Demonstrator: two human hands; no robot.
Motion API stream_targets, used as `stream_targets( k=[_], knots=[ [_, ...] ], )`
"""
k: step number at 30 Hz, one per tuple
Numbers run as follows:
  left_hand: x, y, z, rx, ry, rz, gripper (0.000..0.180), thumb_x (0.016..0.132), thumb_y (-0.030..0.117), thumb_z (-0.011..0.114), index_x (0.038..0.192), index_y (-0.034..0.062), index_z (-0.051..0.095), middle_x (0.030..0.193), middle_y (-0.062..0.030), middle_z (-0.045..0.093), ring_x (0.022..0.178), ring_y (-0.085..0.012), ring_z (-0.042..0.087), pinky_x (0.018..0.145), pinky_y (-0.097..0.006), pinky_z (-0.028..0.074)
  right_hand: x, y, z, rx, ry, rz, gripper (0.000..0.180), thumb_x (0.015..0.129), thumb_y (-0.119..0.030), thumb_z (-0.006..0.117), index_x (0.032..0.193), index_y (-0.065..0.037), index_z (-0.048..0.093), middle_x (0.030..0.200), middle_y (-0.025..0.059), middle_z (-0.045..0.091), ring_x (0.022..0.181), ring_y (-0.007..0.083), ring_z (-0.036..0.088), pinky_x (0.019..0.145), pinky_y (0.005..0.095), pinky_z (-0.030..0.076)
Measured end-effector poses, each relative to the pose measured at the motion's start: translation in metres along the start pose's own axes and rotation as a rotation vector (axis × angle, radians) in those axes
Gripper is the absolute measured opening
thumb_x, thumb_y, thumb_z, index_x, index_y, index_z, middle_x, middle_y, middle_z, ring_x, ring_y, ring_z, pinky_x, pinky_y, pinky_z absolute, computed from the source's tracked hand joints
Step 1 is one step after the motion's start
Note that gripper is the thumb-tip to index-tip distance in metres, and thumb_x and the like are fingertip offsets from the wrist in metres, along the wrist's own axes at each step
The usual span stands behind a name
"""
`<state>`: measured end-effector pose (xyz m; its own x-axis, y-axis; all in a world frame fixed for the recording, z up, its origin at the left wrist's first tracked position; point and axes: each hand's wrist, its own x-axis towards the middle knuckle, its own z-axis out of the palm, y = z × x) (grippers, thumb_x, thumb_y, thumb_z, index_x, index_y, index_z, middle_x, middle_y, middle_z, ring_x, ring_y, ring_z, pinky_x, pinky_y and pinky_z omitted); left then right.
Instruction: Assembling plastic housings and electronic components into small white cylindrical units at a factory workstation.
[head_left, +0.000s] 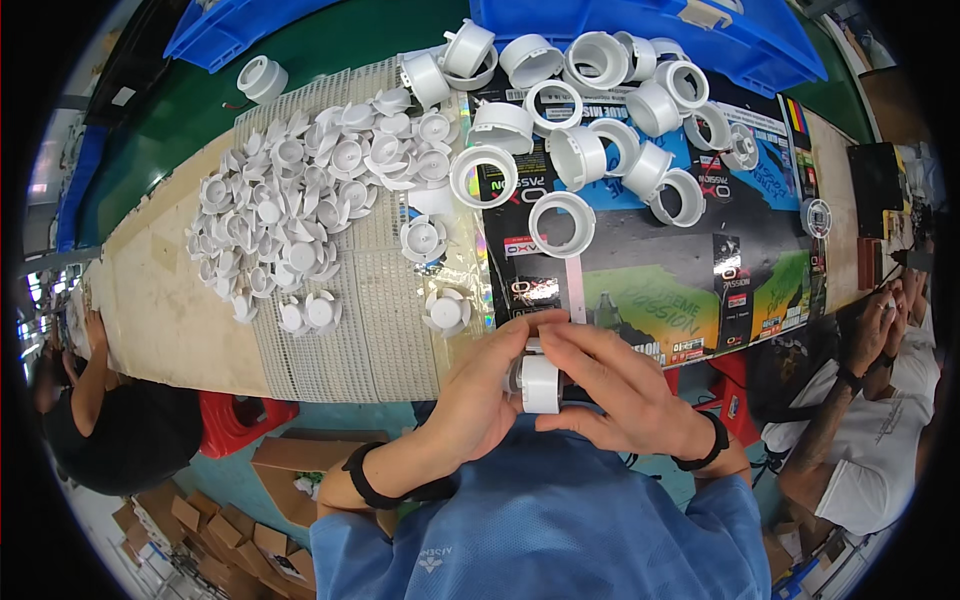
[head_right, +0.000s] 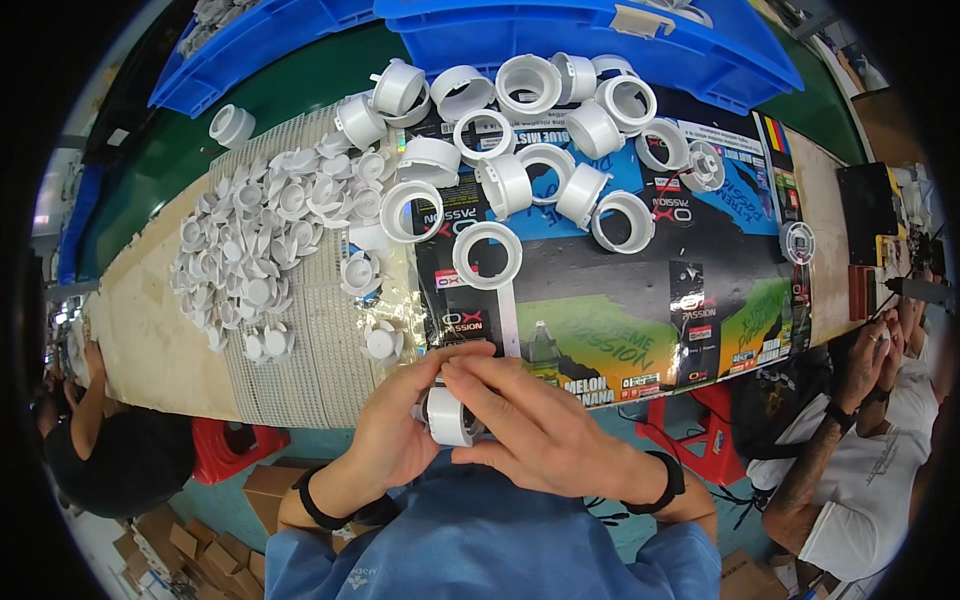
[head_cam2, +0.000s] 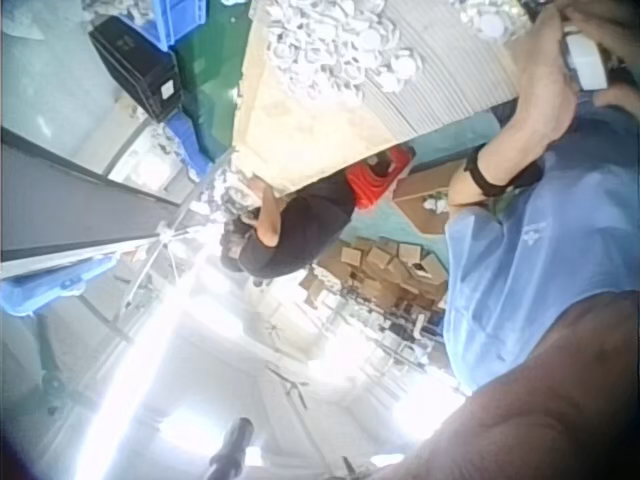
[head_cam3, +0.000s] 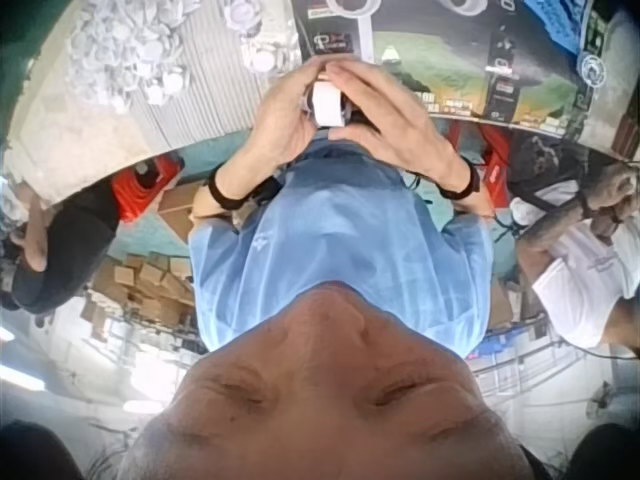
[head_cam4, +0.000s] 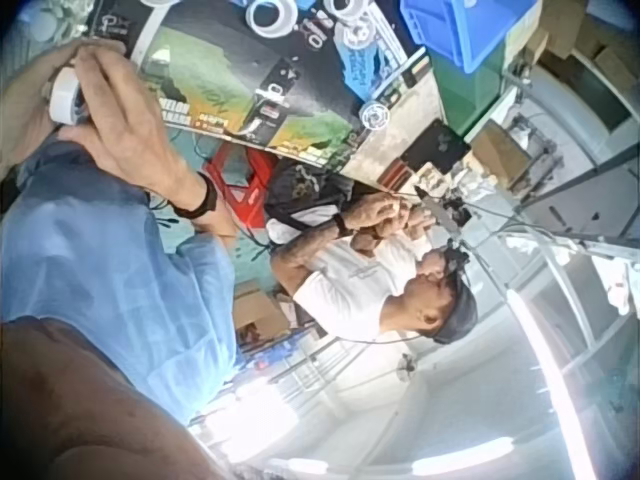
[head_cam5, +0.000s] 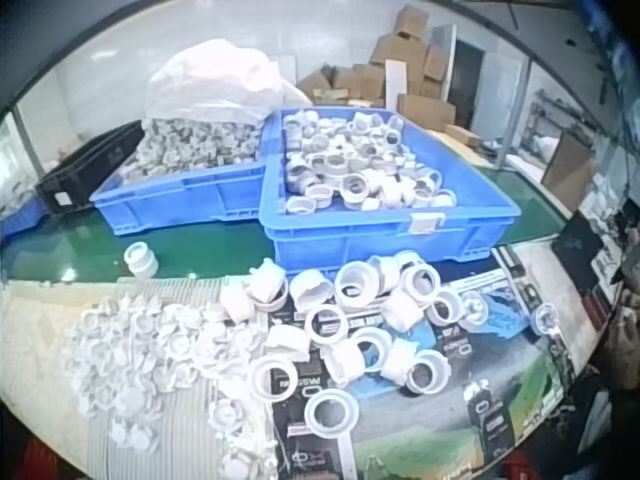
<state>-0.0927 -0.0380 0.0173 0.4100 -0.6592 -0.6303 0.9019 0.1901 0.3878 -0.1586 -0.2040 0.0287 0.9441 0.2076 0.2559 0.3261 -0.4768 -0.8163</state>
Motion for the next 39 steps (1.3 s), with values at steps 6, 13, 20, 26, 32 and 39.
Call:
stream_targets(
  k=[6,13,20,26,32,39],
  knots=[
    [-0.003,-0.005,0.004,-0.077,-0.080,0.013,0.046,0.103,0.035,0.030,0.133,0.0029,0.044,0.124,-0.0115,0.055,0.114,-0.0205,0.054,0.095,-0.033,0.045,0.003,-0.011,-0.002,-0.213,-0.092,-0.107,0.074,0.068,-0.020,0.078,0.130,0.006,0.047,0.124,0.0239,0.050,0.103,0.0356,0.059,0.085,0.0394,0.052],
    [-0.022,0.005,-0.024,0.084,-0.163,-0.054,0.051,0.095,0.028,0.046,0.137,0.0018,0.039,0.125,-0.0173,0.054,0.111,-0.0263,0.057,0.085,-0.035,0.051,0.024,-0.002,-0.017,0.041,-0.180,-0.008,0.068,0.070,-0.024,0.076,0.127,0.002,0.050,0.121,0.0192,0.053,0.102,0.0334,0.059,0.083,0.0383,0.051],
    [-0.021,0.025,-0.028,0.112,-0.145,0.298,0.030,0.082,0.016,0.065,0.104,0.0008,0.050,0.113,-0.0209,0.058,0.095,-0.0287,0.065,0.079,-0.036,0.054,0.041,0.038,-0.029,-0.569,-0.082,0.224,0.030,0.082,-0.016,0.066,0.109,-0.004,0.058,0.078,0.0128,0.060,0.069,0.0328,0.058,0.064,0.0424,0.044],
    [-0.006,0.018,-0.037,0.205,-0.055,0.422,0.041,0.084,0.042,0.061,0.094,0.0040,0.051,0.091,-0.0133,0.058,0.079,-0.0199,0.061,0.066,-0.029,0.050,0.019,0.001,-0.029,0.042,-0.116,0.384,0.024,0.082,-0.021,0.069,0.091,-0.003,0.057,0.070,0.0143,0.058,0.064,0.0291,0.062,0.055,0.0376,0.045],
    [0.001,0.009,-0.017,0.339,-0.025,0.519,0.047,0.098,0.042,0.040,0.124,0.0037,0.050,0.100,-0.0025,0.051,0.092,-0.0110,0.052,0.081,-0.025,0.041,0.012,-0.010,0.007,-0.106,-0.076,0.355,0.059,0.061,-0.040,0.085,0.095,-0.001,0.055,0.070,0.0112,0.060,0.060,0.0265,0.061,0.053,0.0347,0.046],
    [-0.002,0.001,-0.025,0.593,-0.014,0.639,0.036,0.098,0.031,0.038,0.117,0.0002,0.043,0.103,-0.0089,0.052,0.091,-0.0130,0.048,0.082,-0.028,0.039,0.007,0.002,0.017,0.217,0.233,0.233,0.070,0.064,-0.025,0.084,0.117,0.002,0.047,0.091,0.0162,0.065,0.070,0.0249,0.064,0.064,0.0324,0.052]
  ],
)
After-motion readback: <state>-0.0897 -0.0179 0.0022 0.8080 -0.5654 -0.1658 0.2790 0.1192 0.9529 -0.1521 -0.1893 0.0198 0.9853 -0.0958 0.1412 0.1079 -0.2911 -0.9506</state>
